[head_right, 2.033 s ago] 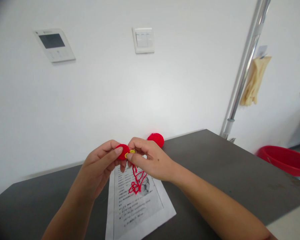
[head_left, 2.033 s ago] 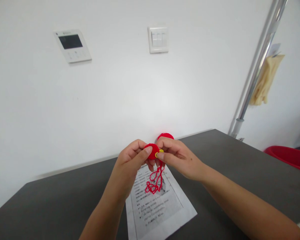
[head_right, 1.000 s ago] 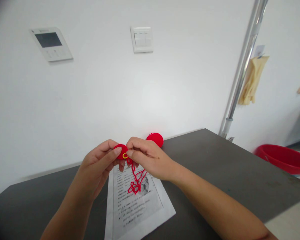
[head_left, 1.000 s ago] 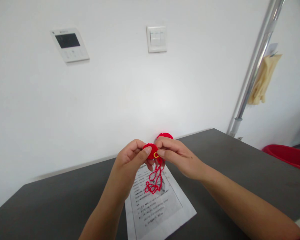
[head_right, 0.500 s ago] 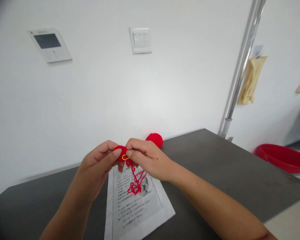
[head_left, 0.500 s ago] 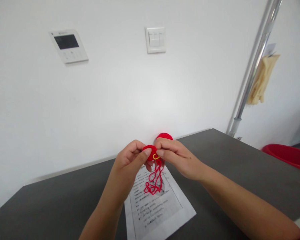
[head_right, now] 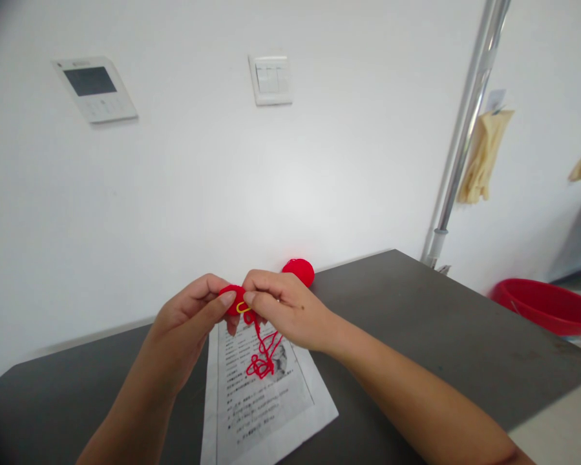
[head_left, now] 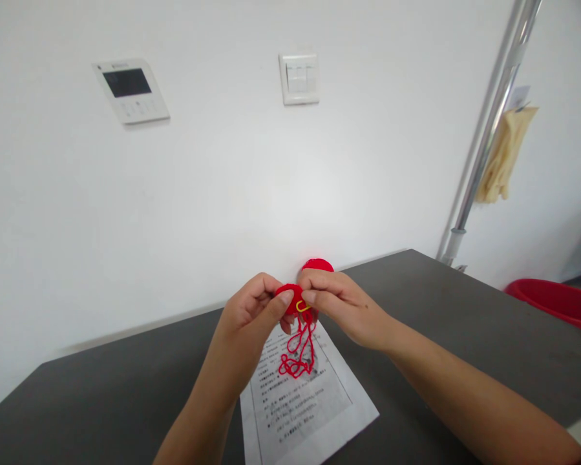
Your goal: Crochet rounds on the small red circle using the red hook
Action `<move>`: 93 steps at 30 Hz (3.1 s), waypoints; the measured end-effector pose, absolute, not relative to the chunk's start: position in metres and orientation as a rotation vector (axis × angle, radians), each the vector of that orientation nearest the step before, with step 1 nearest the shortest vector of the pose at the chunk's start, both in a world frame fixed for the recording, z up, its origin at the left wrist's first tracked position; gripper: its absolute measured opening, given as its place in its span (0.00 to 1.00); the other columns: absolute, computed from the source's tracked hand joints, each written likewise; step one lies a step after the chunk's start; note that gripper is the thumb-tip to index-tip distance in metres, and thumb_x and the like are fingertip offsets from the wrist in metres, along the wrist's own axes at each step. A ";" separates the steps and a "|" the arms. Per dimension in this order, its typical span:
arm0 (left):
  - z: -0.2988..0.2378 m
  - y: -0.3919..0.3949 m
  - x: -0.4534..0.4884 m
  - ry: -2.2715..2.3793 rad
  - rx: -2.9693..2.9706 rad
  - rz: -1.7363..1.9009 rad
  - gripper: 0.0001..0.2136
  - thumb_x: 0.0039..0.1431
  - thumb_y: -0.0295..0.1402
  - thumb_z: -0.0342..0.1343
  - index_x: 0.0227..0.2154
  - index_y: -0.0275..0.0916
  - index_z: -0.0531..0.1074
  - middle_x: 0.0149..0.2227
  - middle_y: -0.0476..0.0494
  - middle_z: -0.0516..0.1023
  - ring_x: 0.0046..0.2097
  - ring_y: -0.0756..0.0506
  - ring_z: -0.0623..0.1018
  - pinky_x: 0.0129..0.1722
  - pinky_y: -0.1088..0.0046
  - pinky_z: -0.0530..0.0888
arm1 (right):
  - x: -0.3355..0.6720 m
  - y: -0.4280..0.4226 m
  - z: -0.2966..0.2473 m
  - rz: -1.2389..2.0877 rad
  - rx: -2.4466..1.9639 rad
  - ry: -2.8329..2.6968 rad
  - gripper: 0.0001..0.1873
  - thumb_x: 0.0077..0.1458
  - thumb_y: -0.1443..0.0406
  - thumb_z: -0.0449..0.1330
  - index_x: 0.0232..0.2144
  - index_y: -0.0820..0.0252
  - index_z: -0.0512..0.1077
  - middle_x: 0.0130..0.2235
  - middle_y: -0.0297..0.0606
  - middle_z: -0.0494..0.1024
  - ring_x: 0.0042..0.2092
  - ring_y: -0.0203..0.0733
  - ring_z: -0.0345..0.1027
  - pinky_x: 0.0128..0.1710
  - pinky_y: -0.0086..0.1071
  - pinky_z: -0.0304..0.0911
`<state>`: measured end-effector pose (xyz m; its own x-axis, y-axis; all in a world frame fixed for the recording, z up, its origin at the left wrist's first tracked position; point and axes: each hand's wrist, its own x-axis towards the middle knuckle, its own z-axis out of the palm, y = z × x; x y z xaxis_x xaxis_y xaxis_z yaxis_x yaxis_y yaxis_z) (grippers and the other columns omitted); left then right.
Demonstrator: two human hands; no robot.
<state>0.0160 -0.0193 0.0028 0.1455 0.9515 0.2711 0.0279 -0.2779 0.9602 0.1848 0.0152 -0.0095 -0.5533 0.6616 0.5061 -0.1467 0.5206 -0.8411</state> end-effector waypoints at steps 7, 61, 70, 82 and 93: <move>0.003 -0.021 0.016 1.029 1.562 1.291 0.08 0.59 0.35 0.58 0.26 0.39 0.72 0.21 0.55 0.73 0.27 0.52 0.72 0.29 0.77 0.69 | 0.185 0.014 -0.009 1.135 -0.437 -1.850 0.08 0.59 0.65 0.51 0.28 0.59 0.64 0.25 0.30 0.69 0.27 0.33 0.56 0.27 0.28 0.53; 0.011 -0.027 0.016 1.058 1.625 1.154 0.08 0.58 0.36 0.57 0.27 0.39 0.71 0.22 0.52 0.71 0.27 0.50 0.69 0.28 0.74 0.66 | 0.185 0.013 -0.006 1.078 -0.322 -1.874 0.10 0.59 0.70 0.50 0.26 0.58 0.65 0.23 0.29 0.65 0.27 0.34 0.62 0.28 0.27 0.59; 0.011 -0.028 0.015 1.060 1.643 1.154 0.08 0.59 0.36 0.56 0.27 0.39 0.71 0.22 0.52 0.70 0.27 0.50 0.68 0.28 0.74 0.66 | 0.185 0.011 -0.005 1.053 -0.332 -1.902 0.10 0.59 0.69 0.51 0.25 0.58 0.64 0.23 0.28 0.65 0.26 0.33 0.60 0.27 0.26 0.58; 0.007 -0.029 0.017 1.045 1.590 1.227 0.07 0.60 0.35 0.57 0.29 0.39 0.73 0.24 0.53 0.73 0.28 0.51 0.71 0.30 0.76 0.68 | 0.186 0.013 -0.008 0.961 -0.424 -1.881 0.10 0.57 0.69 0.50 0.24 0.59 0.65 0.23 0.29 0.65 0.26 0.33 0.57 0.26 0.27 0.52; 0.008 -0.029 0.016 1.060 1.605 1.241 0.06 0.58 0.34 0.58 0.28 0.39 0.72 0.24 0.53 0.73 0.28 0.51 0.70 0.28 0.77 0.67 | 0.186 0.012 -0.005 0.975 -0.445 -1.924 0.10 0.58 0.66 0.51 0.25 0.59 0.64 0.24 0.29 0.63 0.26 0.33 0.55 0.26 0.28 0.51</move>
<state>0.0163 -0.0294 0.0079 0.1568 0.9465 0.2819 0.1302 -0.3028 0.9441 0.1858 0.0121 -0.0045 -0.5256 0.6380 0.5628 -0.0766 0.6234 -0.7781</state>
